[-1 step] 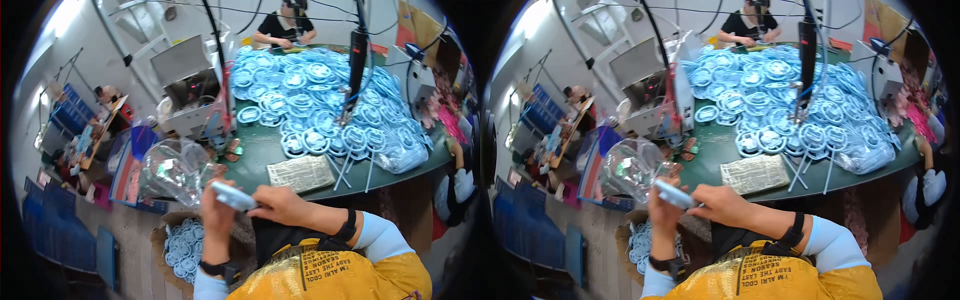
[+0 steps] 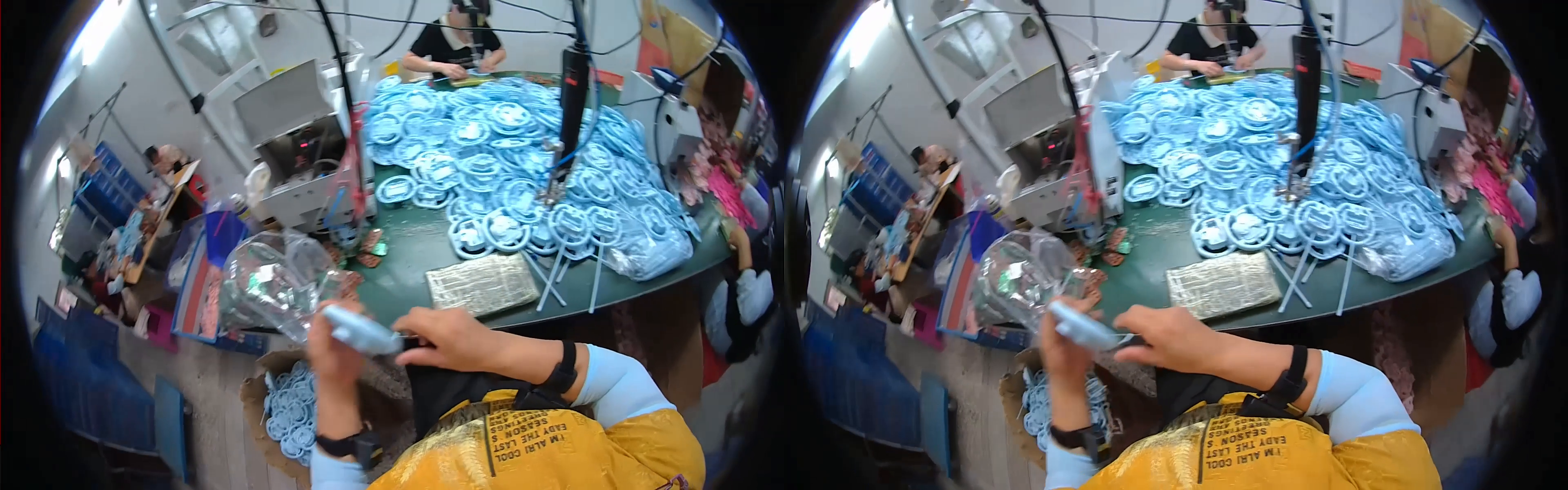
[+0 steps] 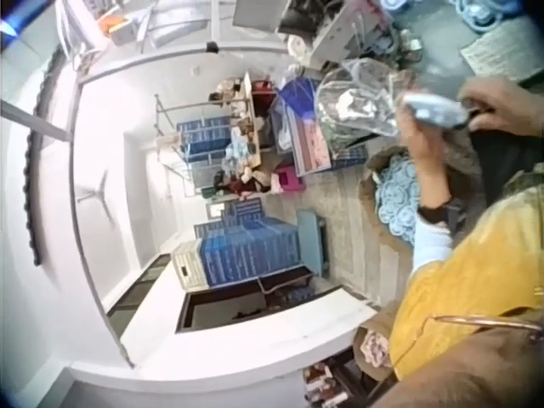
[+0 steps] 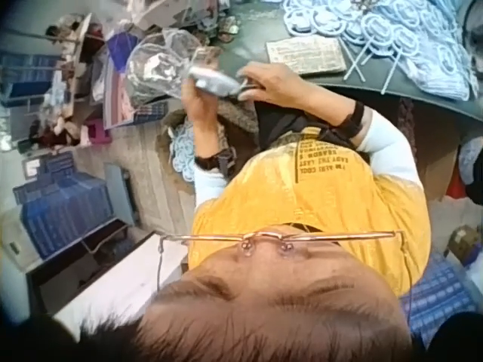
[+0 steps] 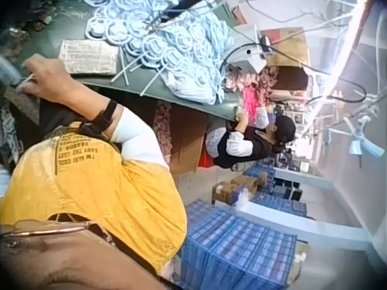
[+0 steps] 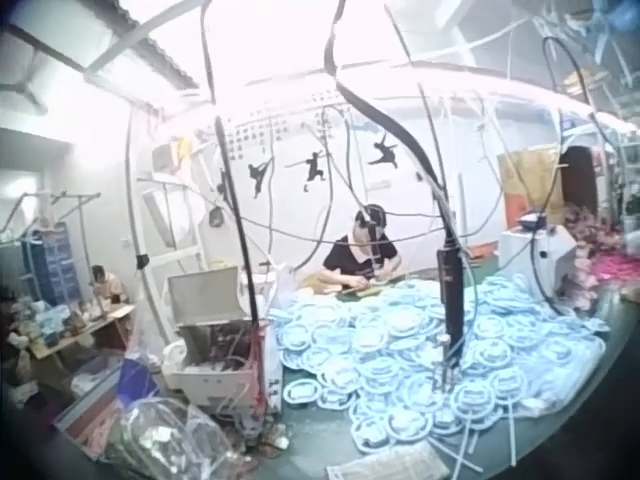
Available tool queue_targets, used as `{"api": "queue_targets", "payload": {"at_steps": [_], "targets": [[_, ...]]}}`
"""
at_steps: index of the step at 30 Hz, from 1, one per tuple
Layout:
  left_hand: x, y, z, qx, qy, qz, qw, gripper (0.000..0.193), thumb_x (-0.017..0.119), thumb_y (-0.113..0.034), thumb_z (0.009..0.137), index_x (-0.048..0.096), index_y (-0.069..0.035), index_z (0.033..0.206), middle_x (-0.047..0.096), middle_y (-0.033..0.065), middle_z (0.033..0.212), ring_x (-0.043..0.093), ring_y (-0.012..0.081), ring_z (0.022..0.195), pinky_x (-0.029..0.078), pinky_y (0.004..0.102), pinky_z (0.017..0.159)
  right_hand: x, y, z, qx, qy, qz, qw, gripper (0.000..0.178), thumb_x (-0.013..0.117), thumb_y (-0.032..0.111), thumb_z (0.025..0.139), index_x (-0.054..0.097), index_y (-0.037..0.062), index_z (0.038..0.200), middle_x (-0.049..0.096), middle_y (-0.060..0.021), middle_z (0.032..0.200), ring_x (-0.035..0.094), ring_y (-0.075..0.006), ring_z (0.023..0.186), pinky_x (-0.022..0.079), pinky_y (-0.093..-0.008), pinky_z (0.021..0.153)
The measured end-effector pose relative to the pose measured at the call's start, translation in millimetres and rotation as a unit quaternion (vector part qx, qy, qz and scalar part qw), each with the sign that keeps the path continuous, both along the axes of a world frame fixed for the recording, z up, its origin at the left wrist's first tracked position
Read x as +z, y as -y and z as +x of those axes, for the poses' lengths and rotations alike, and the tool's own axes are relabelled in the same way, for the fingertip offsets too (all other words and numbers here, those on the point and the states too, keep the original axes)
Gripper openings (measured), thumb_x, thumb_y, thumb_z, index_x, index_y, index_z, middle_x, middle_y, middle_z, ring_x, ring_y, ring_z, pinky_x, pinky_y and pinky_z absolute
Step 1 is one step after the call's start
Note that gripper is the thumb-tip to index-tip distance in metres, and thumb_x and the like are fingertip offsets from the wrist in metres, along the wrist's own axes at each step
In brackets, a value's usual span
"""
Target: The worker is assembling blue plastic toy components using an electric screwdriver/tool and manual placement.
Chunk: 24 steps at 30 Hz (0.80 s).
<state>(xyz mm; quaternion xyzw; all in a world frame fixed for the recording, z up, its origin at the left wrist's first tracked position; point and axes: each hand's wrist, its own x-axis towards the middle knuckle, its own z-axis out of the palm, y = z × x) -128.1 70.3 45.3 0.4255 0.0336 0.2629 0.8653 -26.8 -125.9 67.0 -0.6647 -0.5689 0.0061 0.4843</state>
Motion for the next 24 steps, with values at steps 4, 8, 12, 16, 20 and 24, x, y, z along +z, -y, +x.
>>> {"api": "queue_targets", "payload": {"at_steps": [4,8,12,16,20,24], "targets": [[8.0,-80.9,-81.5,0.034,-0.267,0.348,0.898,0.017,0.061,-0.013,0.088,0.064,0.000,0.099,0.064,0.0027,0.089,0.058,0.0102,0.081,0.046,0.0251,0.073,-24.7,24.1,17.8,-0.079,0.014,-0.052,0.995,0.033,0.074,0.031,0.085,0.062,0.0076,0.106,0.060,-0.0098,0.090,0.062,-0.0267,0.066,0.050,-0.0362,0.059],[-80.0,-149.3,-157.3,0.004,-0.549,0.624,0.556,0.022,0.078,-0.017,0.072,0.068,0.000,0.081,0.067,0.0154,0.077,0.063,0.0276,0.069,0.050,0.0367,0.067,-63.1,70.8,67.4,-0.235,0.056,-0.111,0.964,0.025,0.069,0.027,0.087,0.061,0.0066,0.099,0.061,-0.0115,0.092,0.063,-0.0324,0.074,0.051,-0.0404,0.061],[-94.1,-127.4,-164.6,0.065,-0.600,0.650,0.462,0.019,0.075,-0.015,0.072,0.068,0.001,0.080,0.068,0.0207,0.079,0.066,0.0377,0.076,0.051,0.0435,0.069,-74.2,90.6,113.3,-0.364,0.134,-0.147,0.910,0.029,0.073,0.025,0.082,0.060,0.0060,0.100,0.057,-0.0112,0.092,0.063,-0.0322,0.076,0.051,-0.0409,0.062],[-60.9,-67.3,-91.8,0.032,-0.464,0.602,0.648,0.013,0.072,-0.008,0.078,0.067,0.002,0.085,0.068,0.0177,0.076,0.067,0.0312,0.070,0.052,0.0369,0.065,-68.2,76.7,140.9,-0.394,0.174,-0.189,0.883,0.049,0.079,0.029,0.076,0.056,0.0026,0.110,0.054,-0.0149,0.110,0.063,-0.0340,0.087,0.053,-0.0421,0.066],[-39.0,-4.0,-7.6,-0.023,-0.270,0.566,0.779,0.009,0.069,-0.005,0.084,0.066,0.001,0.090,0.064,0.0085,0.071,0.060,0.0124,0.063,0.047,0.0268,0.060,-78.1,77.2,168.9,-0.396,0.145,-0.310,0.852,0.039,0.074,0.020,0.079,0.060,0.0023,0.110,0.059,-0.0127,0.097,0.063,-0.0308,0.080,0.052,-0.0417,0.063],[-31.1,42.8,58.2,-0.041,-0.161,0.575,0.801,0.011,0.069,-0.002,0.083,0.067,0.002,0.094,0.065,0.0112,0.081,0.066,0.0202,0.073,0.051,0.0282,0.067,-54.2,89.2,159.1,-0.398,0.130,-0.035,0.908,0.021,0.066,0.010,0.084,0.064,0.0012,0.103,0.062,-0.0117,0.083,0.062,-0.0253,0.065,0.050,-0.0362,0.058]]}}
